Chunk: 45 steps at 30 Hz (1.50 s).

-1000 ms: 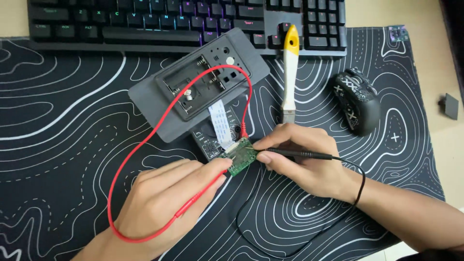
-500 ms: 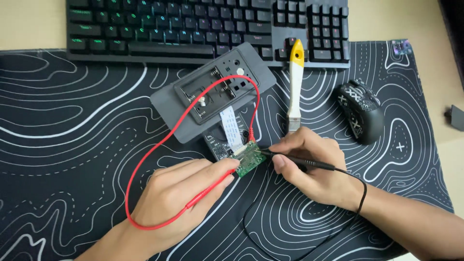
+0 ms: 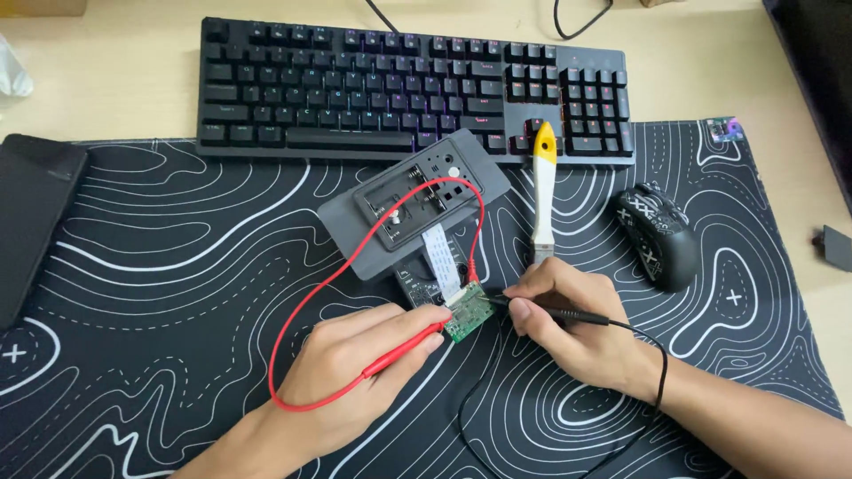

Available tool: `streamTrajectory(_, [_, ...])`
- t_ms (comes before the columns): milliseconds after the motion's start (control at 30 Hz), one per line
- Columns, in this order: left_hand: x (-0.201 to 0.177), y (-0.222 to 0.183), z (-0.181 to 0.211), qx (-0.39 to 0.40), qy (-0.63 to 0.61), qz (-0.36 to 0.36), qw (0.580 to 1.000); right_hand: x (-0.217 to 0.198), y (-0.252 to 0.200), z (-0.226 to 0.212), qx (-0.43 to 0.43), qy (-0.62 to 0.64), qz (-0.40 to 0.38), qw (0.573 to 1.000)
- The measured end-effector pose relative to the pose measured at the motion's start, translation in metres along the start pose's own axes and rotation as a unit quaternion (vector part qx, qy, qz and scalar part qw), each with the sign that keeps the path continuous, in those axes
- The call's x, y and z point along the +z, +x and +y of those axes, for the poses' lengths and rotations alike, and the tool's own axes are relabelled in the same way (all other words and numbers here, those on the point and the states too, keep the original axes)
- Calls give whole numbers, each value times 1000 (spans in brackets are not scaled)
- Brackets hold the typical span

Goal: Testing electrical components on a circuit board using a multimeter with red and black probes.

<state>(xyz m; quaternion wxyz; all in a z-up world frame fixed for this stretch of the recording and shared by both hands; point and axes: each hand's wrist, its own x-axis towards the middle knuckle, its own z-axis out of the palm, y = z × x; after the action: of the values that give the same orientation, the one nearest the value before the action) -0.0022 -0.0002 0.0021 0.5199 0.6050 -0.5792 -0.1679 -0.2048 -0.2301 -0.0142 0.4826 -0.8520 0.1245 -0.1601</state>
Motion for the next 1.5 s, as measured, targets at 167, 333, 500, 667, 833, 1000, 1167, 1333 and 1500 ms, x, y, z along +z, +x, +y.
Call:
streamTrajectory(167, [-3,1,2,-2,-14,-13,1000,0,0,-1,-9,1,-4,1000])
streamTrajectory(333, [-3,3,3,-5,-3,-10,1000,1,-1,0,-5,21,-7,1000])
streamTrajectory(500, [-3,5,2,-5,-6,-12,1000,0,0,-2,5,15,-5,1000])
streamTrajectory(667, [-3,4,1,-9,-27,-1,1000,1,-1,-1,3,30,-9,1000])
streamTrajectory(833, [-4,6,3,-20,-20,-9,1000,0,-1,-3,7,24,-9,1000])
streamTrajectory(1000, [-2,5,1,3,-4,-11,1000,0,-3,-1,16,16,-5,1000])
streamTrajectory(1167, [-5,6,4,-34,-15,-16,999,1,-2,-2,16,15,-5,1000])
streamTrajectory(1333, [-1,5,3,3,17,-5,1000,0,-2,-5,2,-3,-3,1000])
streamTrajectory(1500, [0,3,-2,13,14,5,1000,0,-1,-6,-1,-22,3,1000])
